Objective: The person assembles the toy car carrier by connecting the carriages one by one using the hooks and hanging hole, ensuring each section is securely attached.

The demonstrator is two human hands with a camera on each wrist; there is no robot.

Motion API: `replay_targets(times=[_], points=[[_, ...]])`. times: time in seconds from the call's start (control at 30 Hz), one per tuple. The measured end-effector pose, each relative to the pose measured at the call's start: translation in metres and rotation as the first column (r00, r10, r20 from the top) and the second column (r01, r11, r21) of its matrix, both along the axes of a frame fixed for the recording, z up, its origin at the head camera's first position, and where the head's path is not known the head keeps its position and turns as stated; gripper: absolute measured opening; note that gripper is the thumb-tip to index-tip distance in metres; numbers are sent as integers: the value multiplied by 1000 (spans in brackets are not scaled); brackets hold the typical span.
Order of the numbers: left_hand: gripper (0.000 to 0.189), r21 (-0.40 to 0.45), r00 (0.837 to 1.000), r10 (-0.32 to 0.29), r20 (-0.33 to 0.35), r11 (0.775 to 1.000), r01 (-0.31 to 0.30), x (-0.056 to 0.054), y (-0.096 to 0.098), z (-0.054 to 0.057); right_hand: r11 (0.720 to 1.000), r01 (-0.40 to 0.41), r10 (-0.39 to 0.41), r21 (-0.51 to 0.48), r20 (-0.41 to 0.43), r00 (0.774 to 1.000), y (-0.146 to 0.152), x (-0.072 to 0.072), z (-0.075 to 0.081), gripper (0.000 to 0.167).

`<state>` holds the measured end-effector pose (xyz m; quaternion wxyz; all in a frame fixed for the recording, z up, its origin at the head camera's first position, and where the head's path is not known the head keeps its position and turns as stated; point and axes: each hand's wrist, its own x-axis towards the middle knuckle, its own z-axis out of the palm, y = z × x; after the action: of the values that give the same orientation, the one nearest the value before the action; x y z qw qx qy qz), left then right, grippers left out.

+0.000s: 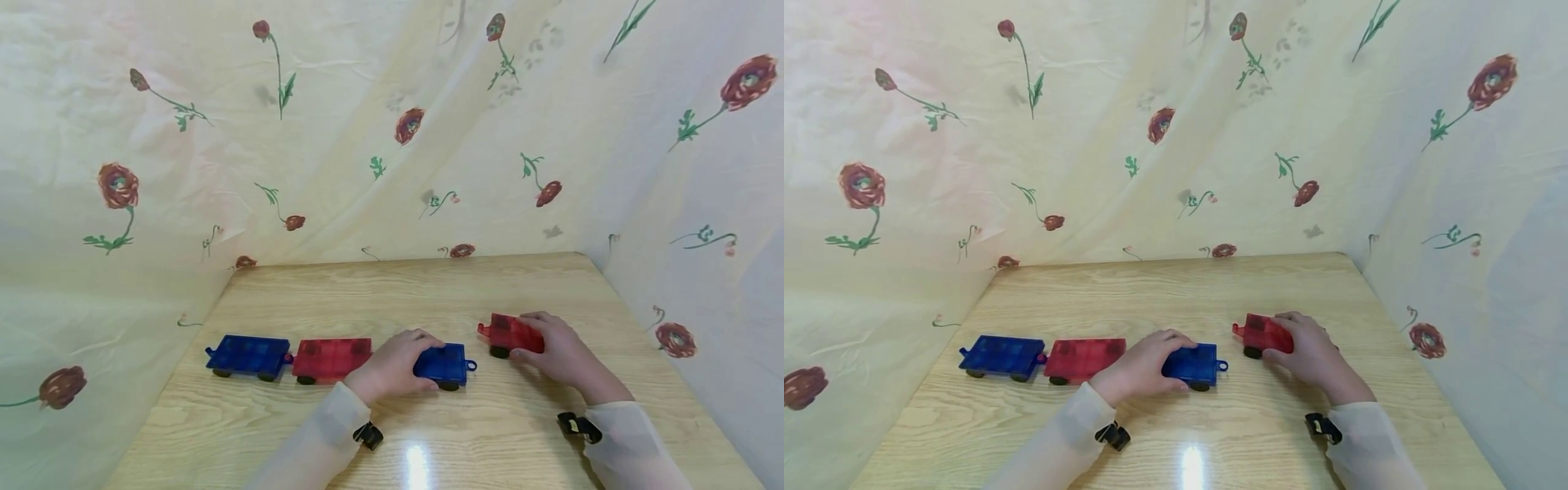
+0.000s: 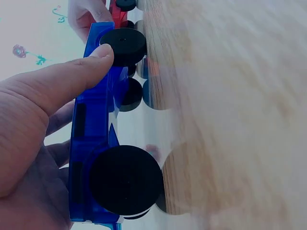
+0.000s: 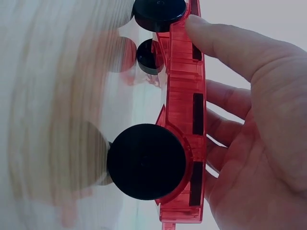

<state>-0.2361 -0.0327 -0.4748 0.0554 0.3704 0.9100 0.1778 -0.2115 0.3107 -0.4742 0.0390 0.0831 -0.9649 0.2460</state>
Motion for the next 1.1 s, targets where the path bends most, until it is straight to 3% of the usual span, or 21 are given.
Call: replay_targets(times=[0.67, 1.1], points=[[74, 22, 998, 43, 46, 999, -44, 2, -17, 2, 999, -28, 28, -23, 2, 1000, -8, 3, 2, 75], [74, 36, 998, 53, 14, 998, -53, 5, -30, 0, 996, -76, 75, -43, -21, 997, -15, 4, 0, 69]])
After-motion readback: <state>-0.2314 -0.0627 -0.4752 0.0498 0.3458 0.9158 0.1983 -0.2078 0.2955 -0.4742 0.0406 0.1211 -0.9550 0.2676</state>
